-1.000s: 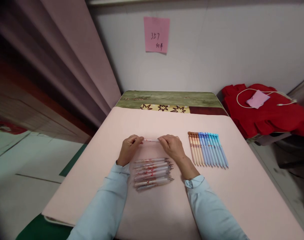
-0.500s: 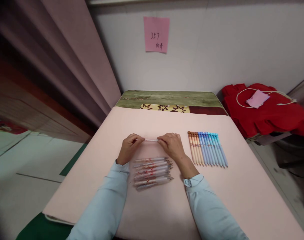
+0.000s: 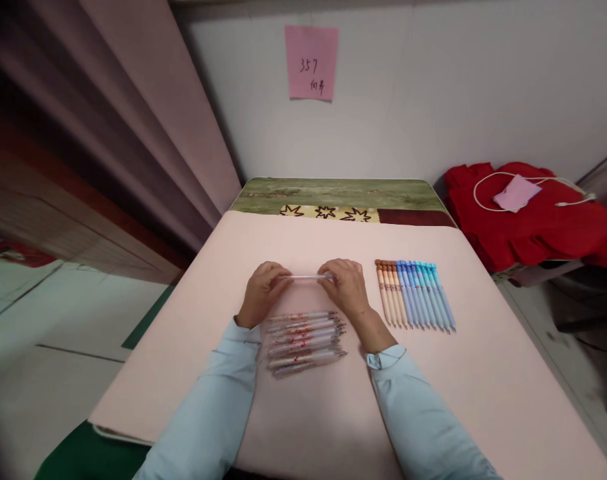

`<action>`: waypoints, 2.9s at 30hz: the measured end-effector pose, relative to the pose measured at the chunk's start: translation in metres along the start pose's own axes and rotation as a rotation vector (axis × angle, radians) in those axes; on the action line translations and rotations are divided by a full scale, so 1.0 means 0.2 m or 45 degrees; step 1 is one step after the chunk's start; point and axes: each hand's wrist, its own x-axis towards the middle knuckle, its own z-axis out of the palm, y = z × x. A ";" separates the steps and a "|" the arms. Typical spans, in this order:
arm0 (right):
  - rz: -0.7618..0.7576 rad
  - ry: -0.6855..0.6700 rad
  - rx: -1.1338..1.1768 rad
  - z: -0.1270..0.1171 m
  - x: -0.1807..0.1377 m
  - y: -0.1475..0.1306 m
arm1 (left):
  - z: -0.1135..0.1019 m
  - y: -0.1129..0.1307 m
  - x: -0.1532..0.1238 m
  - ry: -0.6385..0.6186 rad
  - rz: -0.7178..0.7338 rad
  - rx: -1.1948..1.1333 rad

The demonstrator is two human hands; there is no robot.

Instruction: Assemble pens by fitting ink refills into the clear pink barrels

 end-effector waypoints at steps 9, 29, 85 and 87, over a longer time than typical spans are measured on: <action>-0.022 -0.215 -0.106 -0.01 0.00 0.00 | -0.01 0.01 0.00 -0.060 -0.060 0.145; -0.024 -0.008 -0.173 0.02 0.00 0.01 | 0.02 -0.01 -0.01 0.045 -0.194 0.288; 0.211 -0.382 0.421 -0.12 0.04 0.00 | -0.01 0.03 -0.02 -0.110 -0.160 -0.459; 0.252 -0.446 0.356 -0.12 0.04 0.00 | -0.01 0.03 -0.02 -0.109 -0.169 -0.460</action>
